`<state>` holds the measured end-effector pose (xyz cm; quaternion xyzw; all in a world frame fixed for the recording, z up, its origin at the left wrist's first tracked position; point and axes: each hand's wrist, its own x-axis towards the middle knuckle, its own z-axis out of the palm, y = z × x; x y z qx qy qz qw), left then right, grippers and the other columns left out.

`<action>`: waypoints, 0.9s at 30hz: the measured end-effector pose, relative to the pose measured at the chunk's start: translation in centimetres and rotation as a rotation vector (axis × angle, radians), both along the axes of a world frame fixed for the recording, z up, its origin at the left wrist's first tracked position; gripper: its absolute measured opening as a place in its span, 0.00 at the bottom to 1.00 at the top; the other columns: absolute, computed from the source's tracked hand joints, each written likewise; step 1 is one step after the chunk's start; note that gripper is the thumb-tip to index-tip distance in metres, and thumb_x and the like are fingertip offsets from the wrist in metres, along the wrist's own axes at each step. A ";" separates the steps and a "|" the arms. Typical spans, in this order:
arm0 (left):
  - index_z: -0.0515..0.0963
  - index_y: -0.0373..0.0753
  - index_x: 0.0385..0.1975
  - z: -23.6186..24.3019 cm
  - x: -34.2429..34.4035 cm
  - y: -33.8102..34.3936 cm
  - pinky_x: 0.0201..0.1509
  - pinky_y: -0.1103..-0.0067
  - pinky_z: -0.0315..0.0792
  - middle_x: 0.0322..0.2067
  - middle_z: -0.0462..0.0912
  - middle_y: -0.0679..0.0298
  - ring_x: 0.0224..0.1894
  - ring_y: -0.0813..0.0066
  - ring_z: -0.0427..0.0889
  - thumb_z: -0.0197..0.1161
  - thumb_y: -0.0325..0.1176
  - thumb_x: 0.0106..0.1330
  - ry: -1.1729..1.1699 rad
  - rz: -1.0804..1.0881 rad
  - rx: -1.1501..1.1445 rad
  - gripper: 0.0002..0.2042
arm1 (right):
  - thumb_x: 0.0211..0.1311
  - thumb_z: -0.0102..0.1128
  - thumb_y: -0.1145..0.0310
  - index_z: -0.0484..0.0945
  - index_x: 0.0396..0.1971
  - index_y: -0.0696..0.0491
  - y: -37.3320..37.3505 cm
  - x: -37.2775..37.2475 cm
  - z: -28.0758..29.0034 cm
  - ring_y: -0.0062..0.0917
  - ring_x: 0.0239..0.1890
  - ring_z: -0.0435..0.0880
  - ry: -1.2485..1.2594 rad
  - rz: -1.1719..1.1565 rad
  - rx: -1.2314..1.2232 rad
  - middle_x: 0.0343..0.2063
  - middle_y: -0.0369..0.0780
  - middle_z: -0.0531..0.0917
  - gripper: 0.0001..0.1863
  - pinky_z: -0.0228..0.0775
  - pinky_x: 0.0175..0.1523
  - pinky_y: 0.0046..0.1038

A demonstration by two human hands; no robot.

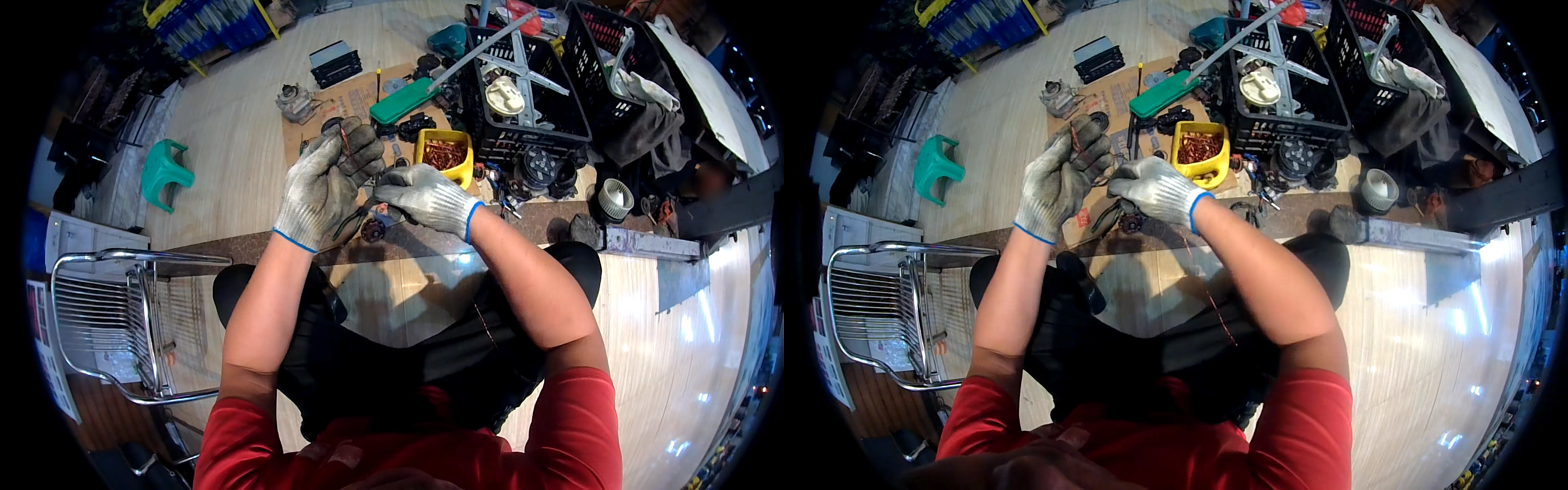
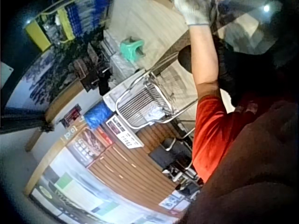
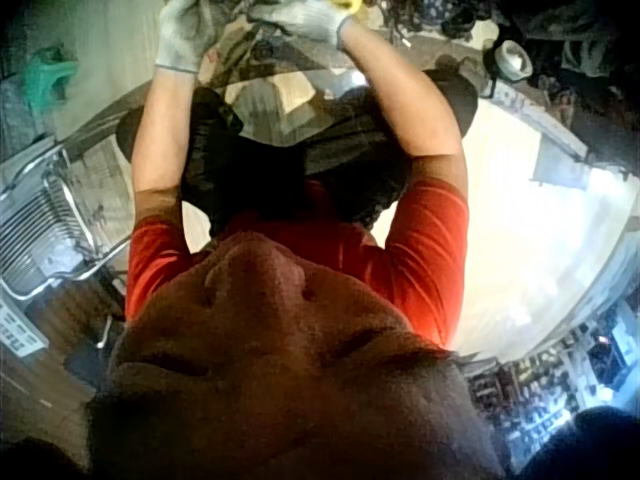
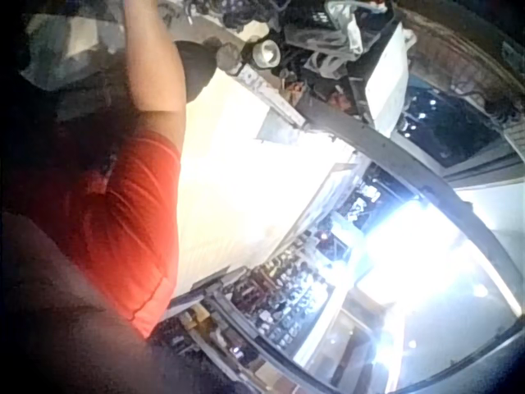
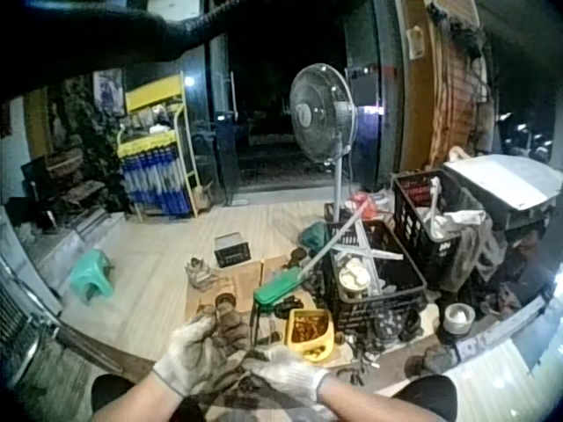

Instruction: The person uses their hands to separate and twist various colored wires from an automotive wire harness.

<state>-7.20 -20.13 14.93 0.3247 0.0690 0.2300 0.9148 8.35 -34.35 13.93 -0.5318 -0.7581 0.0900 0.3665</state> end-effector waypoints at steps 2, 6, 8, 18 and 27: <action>0.70 0.31 0.60 0.0 -0.5 0.5 0.57 0.57 0.77 0.51 0.82 0.51 0.51 0.53 0.83 0.54 0.35 0.74 -0.011 -0.092 0.022 0.19 | 0.64 0.56 0.68 0.83 0.42 0.54 -0.6 0.2 2.2 0.42 0.35 0.83 0.492 -0.147 -0.734 0.35 0.50 0.84 0.11 0.74 0.42 0.35; 0.73 0.30 0.57 2.3 -1.1 -0.5 0.53 0.63 0.79 0.47 0.84 0.52 0.45 0.57 0.85 0.56 0.31 0.71 0.190 -0.284 0.243 0.18 | 0.59 0.58 0.73 0.83 0.45 0.49 -1.1 3.1 2.6 0.44 0.37 0.84 0.295 -0.042 -0.738 0.37 0.47 0.85 0.14 0.76 0.43 0.37; 0.76 0.30 0.55 3.2 -1.5 -0.8 0.55 0.67 0.78 0.46 0.84 0.53 0.47 0.60 0.84 0.57 0.31 0.71 0.364 -0.323 0.504 0.16 | 0.58 0.59 0.74 0.84 0.44 0.48 -0.7 3.2 3.4 0.43 0.37 0.85 0.251 -0.108 -0.806 0.36 0.47 0.85 0.14 0.77 0.42 0.38; 0.80 0.27 0.50 4.3 0.2 -3.0 0.55 0.74 0.75 0.44 0.84 0.54 0.47 0.66 0.82 0.57 0.32 0.69 0.851 -0.318 1.273 0.16 | 0.57 0.59 0.73 0.83 0.36 0.53 -0.7 3.1 3.2 0.47 0.35 0.85 0.102 -0.225 -0.482 0.30 0.51 0.83 0.08 0.75 0.40 0.43; 0.74 0.27 0.57 -1.5 1.0 -1.2 0.58 0.74 0.76 0.52 0.81 0.51 0.52 0.62 0.82 0.55 0.30 0.74 0.445 0.138 0.369 0.17 | 0.70 0.54 0.65 0.82 0.38 0.60 -1.0 -0.9 3.1 0.22 0.25 0.80 0.722 -0.274 -0.522 0.24 0.38 0.82 0.14 0.72 0.33 0.27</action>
